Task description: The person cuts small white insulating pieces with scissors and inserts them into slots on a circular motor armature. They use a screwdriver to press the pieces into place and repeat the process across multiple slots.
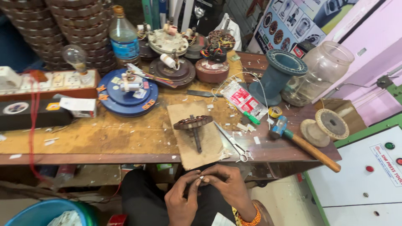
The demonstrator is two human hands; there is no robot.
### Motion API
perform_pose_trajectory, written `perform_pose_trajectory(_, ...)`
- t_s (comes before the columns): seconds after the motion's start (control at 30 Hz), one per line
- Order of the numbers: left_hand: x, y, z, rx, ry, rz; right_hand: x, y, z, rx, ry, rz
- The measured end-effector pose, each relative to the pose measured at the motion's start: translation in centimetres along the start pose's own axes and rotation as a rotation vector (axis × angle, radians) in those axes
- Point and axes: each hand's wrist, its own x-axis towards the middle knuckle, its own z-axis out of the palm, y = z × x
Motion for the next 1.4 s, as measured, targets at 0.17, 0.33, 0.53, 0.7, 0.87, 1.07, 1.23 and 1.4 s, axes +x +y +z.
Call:
perform_pose_trajectory(0.17,1.1,-0.6,3.3,0.17,0.072,0.398,0.9,1.6,-2.7,0.071,0.015,0.066)
perform_pose_trajectory(0.33,2.4,-1.0,5.1,0.274,0.01,0.456,1.1,2.7,-3.6,0.023,0.122,-0.043)
perform_pose_trajectory(0.53,2.5,-0.9,6.0,0.359,-0.012,0.427,1.5,2.5,-4.2,-0.067,0.123,-0.07)
perform_pose_trajectory(0.7,2.8,-0.3,6.0,0.413,-0.016,0.419,2.0,1.9,-4.3,-0.165,0.121,-0.094)
perform_pose_trajectory(0.87,2.9,0.5,6.1,0.446,-0.048,0.369,2.0,2.4,-3.9,-0.161,0.161,-0.09)
perform_pose_trajectory(1.07,3.0,2.0,5.9,0.219,-0.107,0.264,1.7,3.8,-3.5,0.22,0.226,-0.136)
perform_pose_trajectory(1.23,3.0,2.3,5.9,-0.145,-0.233,-0.177,0.6,4.0,-4.3,0.062,0.174,-0.451)
perform_pose_trajectory(1.4,1.9,2.4,6.0,0.268,-0.097,0.328,0.4,4.5,-4.2,0.027,0.147,-0.401)
